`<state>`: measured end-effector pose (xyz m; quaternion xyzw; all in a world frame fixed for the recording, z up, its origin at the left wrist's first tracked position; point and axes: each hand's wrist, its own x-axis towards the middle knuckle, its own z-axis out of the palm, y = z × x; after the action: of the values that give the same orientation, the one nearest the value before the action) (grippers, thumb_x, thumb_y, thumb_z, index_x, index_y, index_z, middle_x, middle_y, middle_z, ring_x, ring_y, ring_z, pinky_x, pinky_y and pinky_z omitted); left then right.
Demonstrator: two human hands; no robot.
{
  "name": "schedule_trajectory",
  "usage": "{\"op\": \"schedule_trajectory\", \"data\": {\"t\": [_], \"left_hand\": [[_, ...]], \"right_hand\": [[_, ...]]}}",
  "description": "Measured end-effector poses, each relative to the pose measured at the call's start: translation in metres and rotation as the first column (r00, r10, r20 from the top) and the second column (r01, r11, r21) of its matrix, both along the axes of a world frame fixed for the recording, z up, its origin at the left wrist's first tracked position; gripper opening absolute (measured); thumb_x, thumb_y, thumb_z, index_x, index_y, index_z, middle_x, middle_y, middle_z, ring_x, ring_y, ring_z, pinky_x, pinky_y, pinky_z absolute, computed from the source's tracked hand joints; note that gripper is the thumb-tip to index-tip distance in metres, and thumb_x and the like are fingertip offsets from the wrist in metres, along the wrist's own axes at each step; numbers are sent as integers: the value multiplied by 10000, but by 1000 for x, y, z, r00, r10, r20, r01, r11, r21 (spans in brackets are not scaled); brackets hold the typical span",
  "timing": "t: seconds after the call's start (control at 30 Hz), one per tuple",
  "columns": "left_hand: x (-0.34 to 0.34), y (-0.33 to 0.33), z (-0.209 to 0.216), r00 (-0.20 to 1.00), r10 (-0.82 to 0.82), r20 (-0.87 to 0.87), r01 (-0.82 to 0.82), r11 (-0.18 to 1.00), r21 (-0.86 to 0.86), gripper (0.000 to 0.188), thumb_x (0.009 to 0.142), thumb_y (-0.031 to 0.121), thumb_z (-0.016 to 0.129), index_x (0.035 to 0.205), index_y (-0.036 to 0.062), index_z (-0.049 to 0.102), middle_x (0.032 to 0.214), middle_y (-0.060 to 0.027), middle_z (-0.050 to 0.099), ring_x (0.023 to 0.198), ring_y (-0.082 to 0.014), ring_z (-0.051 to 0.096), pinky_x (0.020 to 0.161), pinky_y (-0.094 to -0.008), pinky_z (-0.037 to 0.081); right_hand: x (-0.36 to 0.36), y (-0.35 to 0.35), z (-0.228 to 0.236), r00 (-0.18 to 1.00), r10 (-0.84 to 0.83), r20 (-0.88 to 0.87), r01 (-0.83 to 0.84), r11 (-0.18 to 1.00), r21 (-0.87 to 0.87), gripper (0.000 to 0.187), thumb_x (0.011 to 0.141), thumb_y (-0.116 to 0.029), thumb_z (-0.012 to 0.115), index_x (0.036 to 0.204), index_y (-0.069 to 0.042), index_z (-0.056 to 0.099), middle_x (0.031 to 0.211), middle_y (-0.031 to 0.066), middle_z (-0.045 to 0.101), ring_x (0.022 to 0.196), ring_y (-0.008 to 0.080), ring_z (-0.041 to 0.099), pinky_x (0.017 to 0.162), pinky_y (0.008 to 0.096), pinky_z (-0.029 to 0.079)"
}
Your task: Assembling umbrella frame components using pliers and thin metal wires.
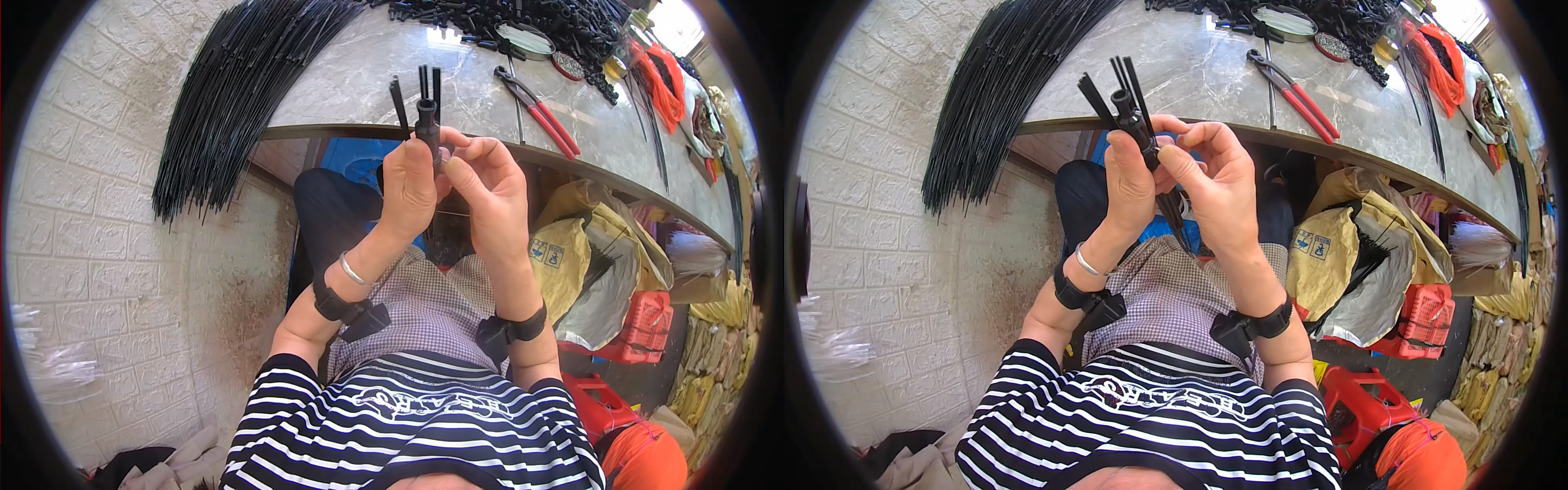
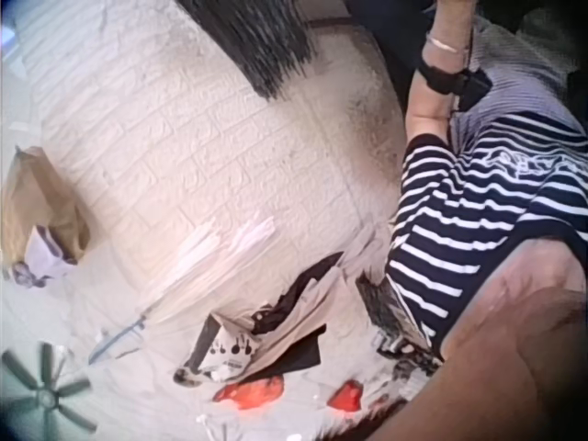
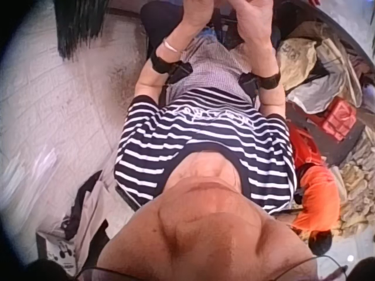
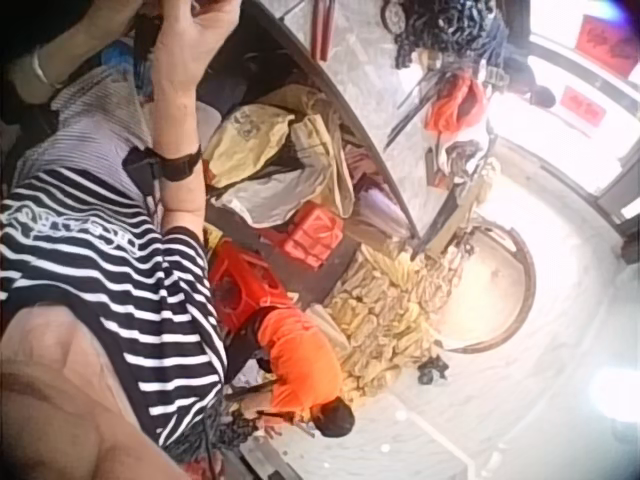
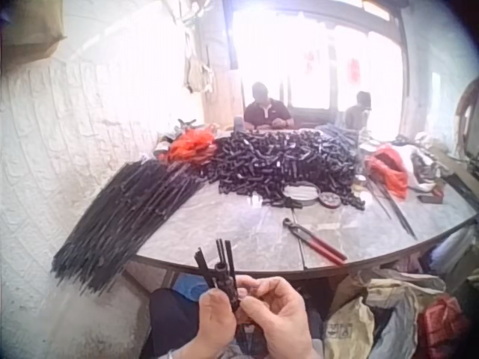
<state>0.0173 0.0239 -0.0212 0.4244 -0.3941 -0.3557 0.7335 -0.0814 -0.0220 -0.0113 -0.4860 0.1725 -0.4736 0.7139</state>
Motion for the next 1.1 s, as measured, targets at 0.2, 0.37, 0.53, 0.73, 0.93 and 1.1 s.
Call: {"op": "schedule_trajectory", "data": {"t": [0.2, 0.37, 0.53, 0.73, 0.93, 1.1], "left_hand": [[2, -10, -4, 990, -10, 144, 1, 998, 59, 849, 862, 728, 294, 1057, -42, 595, 553, 75, 455, 473, 2, 364, 417, -181, 228], [21, -12, -19, 992, -121, 25, 119, 989, 83, 815, 846, 724, 312, 1059, -31, 531, 524, 59, 352, 433, -32, 314, 411, -191, 247], [31, -28, -27, 982, -162, -93, 168, 984, 61, 666, 864, 689, 346, 860, 39, 490, 555, 4, 402, 468, -77, 379, 446, -220, 313], [39, -38, -27, 984, -156, -91, 163, 984, 73, 626, 891, 643, 381, 869, 29, 504, 585, 3, 427, 494, -71, 401, 481, -219, 333], [43, -43, -24, 988, -109, -108, 118, 990, 81, 783, 881, 721, 263, 901, -11, 538, 545, 41, 375, 447, -42, 318, 431, -202, 267], [27, -47, -23, 993, -81, -84, 94, 983, 159, 929, 829, 790, 251, 964, -62, 596, 535, 54, 429, 424, -4, 314, 392, -164, 229]], "right_hand": [[-5, -7, -5, 1000, 27, 11, -28, 994, 105, 174, 836, -27, 673, 928, -27, 526, 864, 33, 589, 835, 99, 605, 727, 219, 495], [-31, -59, -2, 702, -370, -609, -82, 806, -586, 406, 785, -206, 724, 1103, -12, 564, 1023, 116, 607, 954, 242, 597, 803, 324, 473], [-65, -164, -37, 44, -903, -427, -311, 394, -865, 491, 842, -398, 623, 1186, -52, 566, 1153, 172, 554, 1045, 348, 532, 858, 438, 434], [-75, -191, -29, 275, -833, -479, -389, 360, -848, 333, 948, -297, 506, 1101, -7, 564, 962, 172, 592, 782, 249, 612, 657, 311, 481], [-98, -72, 33, 673, 380, -635, -416, 904, 101, 328, 940, -163, 509, 1202, 35, 509, 951, 96, 615, 681, 125, 601, 570, 233, 496], [-95, -37, 33, 649, 636, -418, -537, 772, 341, 428, 930, -143, 500, 1283, 90, 434, 1106, 205, 616, 935, 266, 661, 730, 334, 568]]}}
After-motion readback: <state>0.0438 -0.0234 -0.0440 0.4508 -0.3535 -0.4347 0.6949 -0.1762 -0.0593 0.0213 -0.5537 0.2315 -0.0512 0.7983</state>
